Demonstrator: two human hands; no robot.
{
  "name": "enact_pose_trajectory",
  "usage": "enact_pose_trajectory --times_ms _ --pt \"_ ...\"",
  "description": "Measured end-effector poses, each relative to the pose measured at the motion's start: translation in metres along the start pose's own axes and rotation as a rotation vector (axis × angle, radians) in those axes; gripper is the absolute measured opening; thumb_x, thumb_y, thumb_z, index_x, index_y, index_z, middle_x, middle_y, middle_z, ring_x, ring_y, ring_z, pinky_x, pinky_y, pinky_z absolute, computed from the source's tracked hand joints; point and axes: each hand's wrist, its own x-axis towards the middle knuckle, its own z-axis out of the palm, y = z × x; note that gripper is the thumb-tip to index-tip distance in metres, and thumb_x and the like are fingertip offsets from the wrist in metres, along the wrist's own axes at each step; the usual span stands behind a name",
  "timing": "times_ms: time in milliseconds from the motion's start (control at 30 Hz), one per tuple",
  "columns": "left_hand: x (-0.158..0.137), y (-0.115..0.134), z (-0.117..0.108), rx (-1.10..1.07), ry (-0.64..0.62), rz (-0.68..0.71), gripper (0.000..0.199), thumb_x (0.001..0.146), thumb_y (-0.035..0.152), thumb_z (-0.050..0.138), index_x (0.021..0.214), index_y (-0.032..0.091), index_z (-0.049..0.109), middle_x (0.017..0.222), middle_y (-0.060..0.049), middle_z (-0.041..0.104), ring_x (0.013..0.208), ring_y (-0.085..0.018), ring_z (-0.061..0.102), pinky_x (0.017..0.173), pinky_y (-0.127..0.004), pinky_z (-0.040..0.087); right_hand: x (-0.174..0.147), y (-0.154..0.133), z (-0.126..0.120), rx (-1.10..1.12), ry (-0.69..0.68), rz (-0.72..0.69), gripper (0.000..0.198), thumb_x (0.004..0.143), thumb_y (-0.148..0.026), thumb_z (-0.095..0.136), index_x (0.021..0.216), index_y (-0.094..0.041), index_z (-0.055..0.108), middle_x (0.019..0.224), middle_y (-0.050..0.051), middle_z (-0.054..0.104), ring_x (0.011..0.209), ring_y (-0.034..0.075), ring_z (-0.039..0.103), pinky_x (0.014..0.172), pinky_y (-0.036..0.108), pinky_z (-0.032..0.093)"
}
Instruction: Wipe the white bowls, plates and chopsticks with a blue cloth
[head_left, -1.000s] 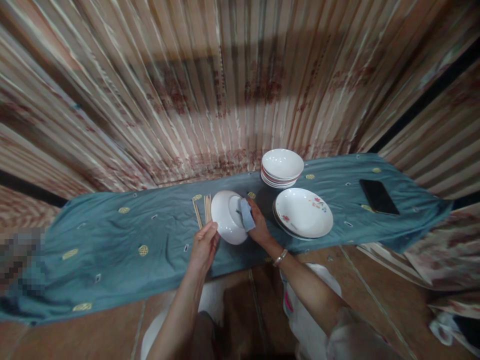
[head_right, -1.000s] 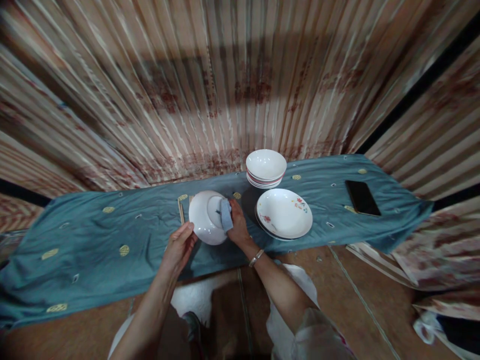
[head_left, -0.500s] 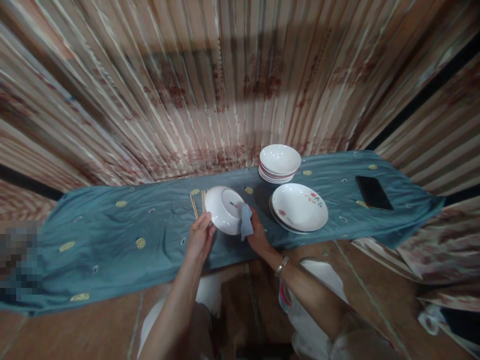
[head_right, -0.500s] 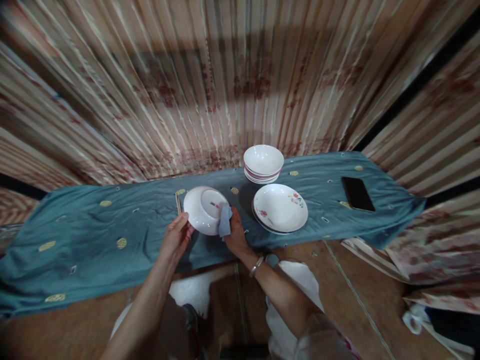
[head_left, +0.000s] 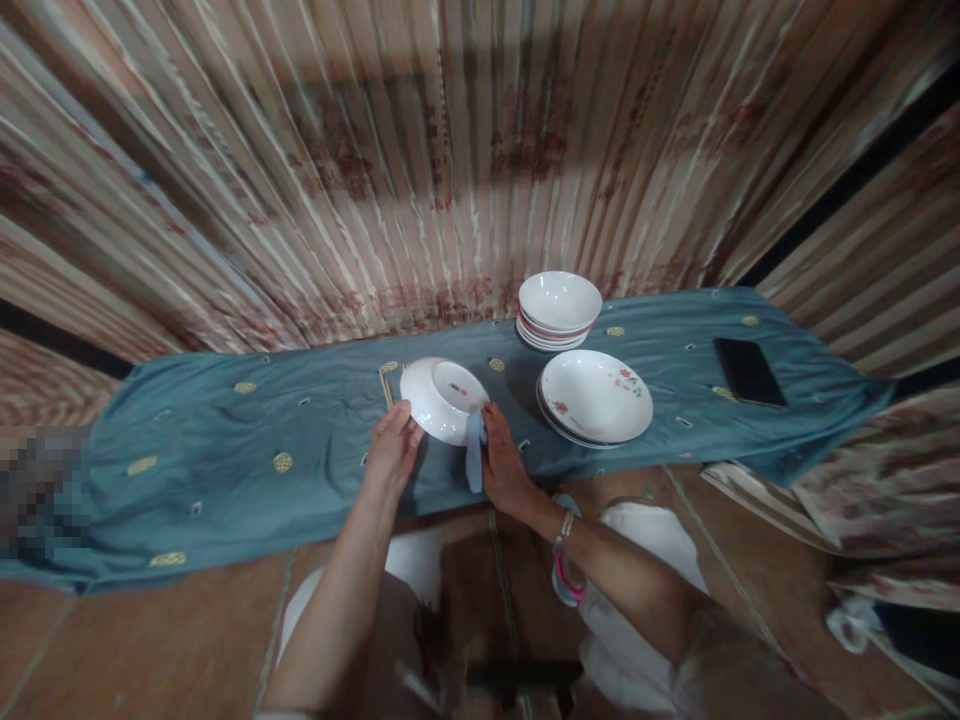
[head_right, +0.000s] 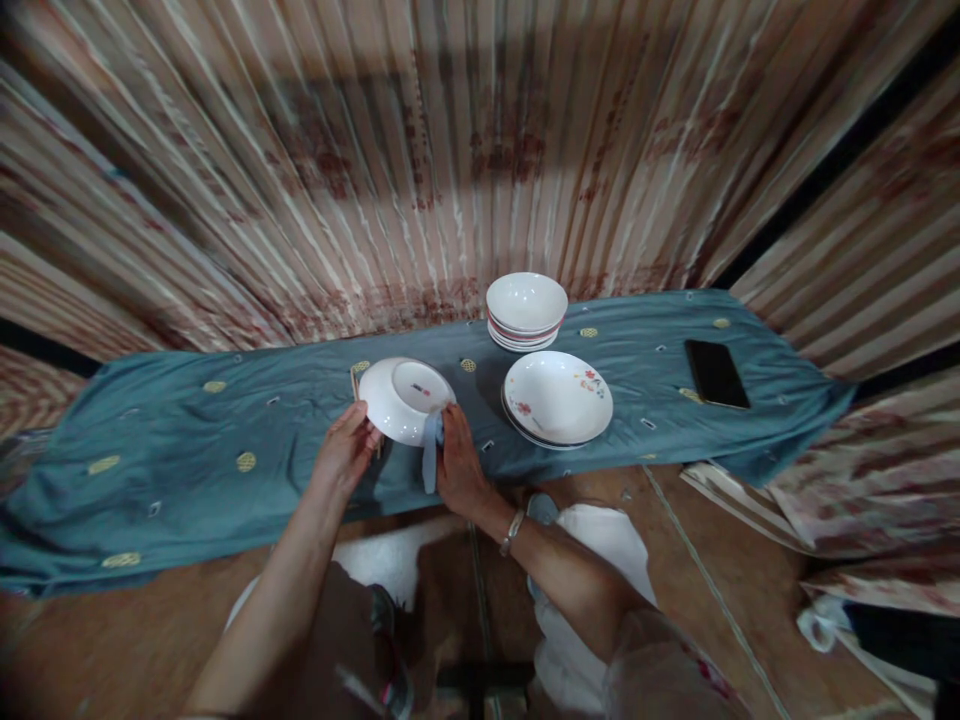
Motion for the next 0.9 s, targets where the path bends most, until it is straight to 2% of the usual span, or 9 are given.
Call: enact_pose_trajectory --times_ms 133,267,467,600,800,900 --pt "-0.003 0.001 0.002 -0.018 0.032 -0.027 0.007 0.079 0.012 0.064 0.074 0.015 0.062 0.070 0.000 0.068 0.061 -0.007 0.062 0.068 -0.019 0.052 0.001 -0.008 -0.002 -0.037 -0.012 -0.107 0.071 0.090 -0.007 0.030 0.153 -0.015 -0.001 0.158 0.019 0.016 0.148 0.025 0.011 0.117 0.055 0.026" --pt "-0.003 0.000 0.000 -0.029 0.049 -0.027 0.008 0.079 0.011 0.064 0.074 0.016 0.061 0.069 0.001 0.068 0.061 -0.007 0.063 0.067 -0.018 0.052 0.006 -0.013 -0.003 -0.108 -0.052 -0.163 0.072 0.091 -0.006 0.031 0.153 -0.017 -0.003 0.159 0.017 0.017 0.148 0.026 0.011 0.116 0.056 0.029" --pt "-0.002 -0.004 -0.004 -0.036 -0.015 -0.001 0.009 0.074 0.016 0.071 0.078 0.016 0.064 0.077 -0.001 0.072 0.069 -0.009 0.066 0.071 -0.020 0.052 0.017 -0.017 -0.007 -0.190 -0.067 -0.263 0.062 0.092 -0.005 0.033 0.151 -0.009 0.016 0.154 0.020 0.028 0.148 0.026 0.012 0.116 0.053 0.032" --pt "-0.004 -0.005 -0.004 -0.007 -0.055 0.012 0.009 0.074 0.020 0.072 0.078 0.016 0.064 0.077 -0.001 0.071 0.067 -0.010 0.065 0.071 -0.021 0.051 0.026 -0.022 -0.009 -0.219 -0.102 -0.249 0.055 0.092 -0.009 0.036 0.147 -0.009 0.031 0.154 0.019 0.032 0.148 0.027 0.013 0.115 0.053 0.031" --pt "-0.009 -0.005 -0.001 0.038 -0.088 0.031 0.017 0.068 0.023 0.077 0.076 0.017 0.064 0.070 0.003 0.068 0.061 -0.007 0.061 0.064 -0.018 0.047 0.043 -0.032 -0.013 -0.235 -0.107 -0.255 0.048 0.095 -0.020 0.038 0.142 -0.008 0.040 0.152 0.020 0.033 0.148 0.028 0.010 0.115 0.054 0.029" --pt "-0.011 -0.006 -0.001 0.047 -0.110 0.056 0.024 0.062 0.026 0.081 0.077 0.016 0.065 0.069 0.003 0.068 0.061 -0.007 0.061 0.065 -0.018 0.046 0.053 -0.035 -0.015 -0.219 -0.090 -0.231 0.046 0.096 -0.021 0.040 0.141 -0.013 0.042 0.153 0.018 0.032 0.149 0.028 0.009 0.115 0.054 0.027"
